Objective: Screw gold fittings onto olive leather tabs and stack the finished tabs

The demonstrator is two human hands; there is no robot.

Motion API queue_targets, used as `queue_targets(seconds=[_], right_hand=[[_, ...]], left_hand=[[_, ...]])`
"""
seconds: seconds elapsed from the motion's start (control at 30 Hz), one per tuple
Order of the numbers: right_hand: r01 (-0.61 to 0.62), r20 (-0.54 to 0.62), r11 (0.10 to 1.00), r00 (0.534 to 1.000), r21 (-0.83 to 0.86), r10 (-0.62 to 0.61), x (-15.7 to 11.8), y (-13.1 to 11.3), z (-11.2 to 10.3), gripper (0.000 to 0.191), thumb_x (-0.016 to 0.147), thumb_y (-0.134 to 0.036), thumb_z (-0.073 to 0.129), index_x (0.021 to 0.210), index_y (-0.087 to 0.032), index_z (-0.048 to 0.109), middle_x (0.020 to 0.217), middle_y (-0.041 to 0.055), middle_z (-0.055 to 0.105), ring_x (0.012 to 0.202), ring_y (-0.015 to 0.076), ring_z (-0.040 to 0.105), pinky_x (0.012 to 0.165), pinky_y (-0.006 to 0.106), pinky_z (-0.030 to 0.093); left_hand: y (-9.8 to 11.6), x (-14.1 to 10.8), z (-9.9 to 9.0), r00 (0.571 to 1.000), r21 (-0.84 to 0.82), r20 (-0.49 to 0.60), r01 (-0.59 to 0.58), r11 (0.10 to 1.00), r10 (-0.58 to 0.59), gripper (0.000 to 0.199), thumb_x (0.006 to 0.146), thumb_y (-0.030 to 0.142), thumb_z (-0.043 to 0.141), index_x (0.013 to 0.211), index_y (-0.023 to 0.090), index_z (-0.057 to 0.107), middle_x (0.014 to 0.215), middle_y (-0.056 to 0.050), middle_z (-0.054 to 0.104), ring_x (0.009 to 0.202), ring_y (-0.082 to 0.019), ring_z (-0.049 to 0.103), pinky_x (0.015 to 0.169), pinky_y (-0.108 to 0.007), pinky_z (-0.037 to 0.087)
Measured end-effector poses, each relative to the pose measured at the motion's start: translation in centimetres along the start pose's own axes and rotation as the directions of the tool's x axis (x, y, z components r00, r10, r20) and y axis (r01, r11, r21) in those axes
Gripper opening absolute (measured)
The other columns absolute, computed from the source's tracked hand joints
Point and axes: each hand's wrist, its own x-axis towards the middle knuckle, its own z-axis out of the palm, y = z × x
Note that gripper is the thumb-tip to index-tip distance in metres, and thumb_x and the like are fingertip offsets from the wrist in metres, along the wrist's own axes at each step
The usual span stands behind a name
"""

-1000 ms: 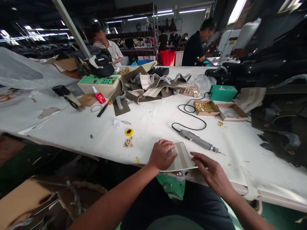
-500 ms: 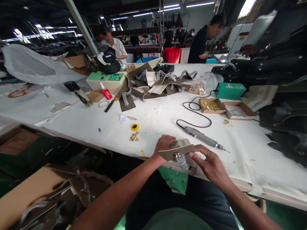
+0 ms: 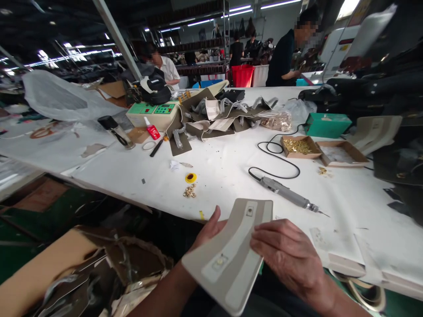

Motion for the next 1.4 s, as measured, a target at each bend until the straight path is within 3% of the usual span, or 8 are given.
queue_targets(seconds=[0.1,0.23,0.43,0.6,0.8,0.93,1.23,1.4], right_hand=[[0.053,0.087,0.999,0.995,-0.007,-0.053,-0.1,-0.4,0.4,0.033,0.101,-0.013,0.059,0.132,-0.019,0.066,0.118,0.0093,0.077,0.119,0.0262,0.067,0.094,0.042,0.054],[-0.031,0.169,0.998,0.985,-0.058,0.04,-1.5,0.7,0.1,0.033,0.099,-0.016,0.062,0.13,-0.022,0.066,0.128,0.0087,0.073,0.128,0.0293,0.06,0.1,0.046,0.051],[-0.112,0.019,0.984,0.993,-0.14,0.116,-2.7,1.2,0.0,0.035,0.095,-0.011,0.062,0.125,-0.026,0.069,0.135,0.0085,0.069,0.142,0.0351,0.047,0.102,0.052,0.049],[-0.174,-0.125,0.979,0.979,-0.106,0.16,-0.7,-0.4,1.2,0.038,0.096,-0.008,0.06,0.129,-0.027,0.067,0.136,0.0125,0.067,0.118,0.0273,0.066,0.086,0.041,0.057],[0.037,-0.029,0.999,0.999,-0.011,-0.037,2.1,-1.6,3.6,0.025,0.108,-0.022,0.046,0.118,-0.02,0.068,0.126,0.012,0.074,0.132,0.0289,0.06,0.096,0.044,0.057],[0.033,0.03,0.996,0.999,0.086,-0.036,2.9,-2.5,4.7,0.022,0.108,-0.022,0.048,0.112,-0.02,0.069,0.115,0.0096,0.078,0.119,0.0232,0.069,0.094,0.039,0.059],[-0.338,-0.197,0.93,0.911,0.141,0.361,2.7,-0.3,0.3,0.033,0.096,-0.014,0.066,0.127,-0.027,0.069,0.112,0.0083,0.072,0.098,0.0212,0.071,0.079,0.031,0.062],[-0.35,-0.013,0.936,0.936,0.044,0.351,2.1,2.9,0.1,0.03,0.102,-0.022,0.061,0.13,-0.028,0.069,0.115,0.01,0.069,0.098,0.022,0.071,0.08,0.033,0.061]], left_hand=[[0.9,-0.3,0.4,0.994,-0.146,0.021,0.107,0.983,-0.105,0.062,0.085,0.07,0.068,0.103,0.011,0.075,0.087,-0.013,0.074,0.069,-0.022,0.067,0.067,-0.035,0.054],[1.6,-0.2,0.3,0.986,-0.107,-0.16,-0.057,0.993,0.039,0.038,0.081,0.043,0.083,0.105,0.015,0.074,0.089,-0.008,0.075,0.073,-0.019,0.067,0.071,-0.031,0.052],[2.0,0.3,0.7,0.933,0.184,-0.272,-0.189,0.965,0.235,0.047,0.084,0.05,0.08,0.113,0.014,0.074,0.105,-0.012,0.076,0.098,-0.026,0.069,0.089,-0.037,0.053],[1.3,-0.2,1.0,0.784,0.502,-0.491,-0.102,0.859,0.38,0.076,0.074,0.053,0.087,0.137,0.022,0.059,0.12,-0.009,0.066,0.095,-0.02,0.064,0.079,-0.03,0.052],[1.3,-1.6,2.4,0.955,0.015,-0.252,-0.158,0.987,0.157,0.07,0.091,0.076,0.055,0.131,0.019,0.066,0.116,-0.012,0.072,0.112,-0.029,0.067,0.09,-0.039,0.056],[1.3,-1.2,3.1,0.946,-0.114,-0.306,-0.143,0.983,0.102,0.041,0.087,0.056,0.075,0.104,0.018,0.075,0.099,-0.009,0.076,0.103,-0.026,0.07,0.093,-0.034,0.055],[0.9,-0.9,3.6,0.961,0.106,-0.229,-0.136,0.985,0.157,0.045,0.092,0.049,0.073,0.123,0.017,0.072,0.114,-0.01,0.078,0.105,-0.027,0.072,0.099,-0.038,0.053],[1.9,-1.5,4.3,0.971,0.356,-0.149,-0.124,0.926,0.187,0.048,0.097,0.054,0.065,0.127,0.017,0.072,0.12,-0.009,0.076,0.118,-0.03,0.066,0.103,-0.038,0.05]])
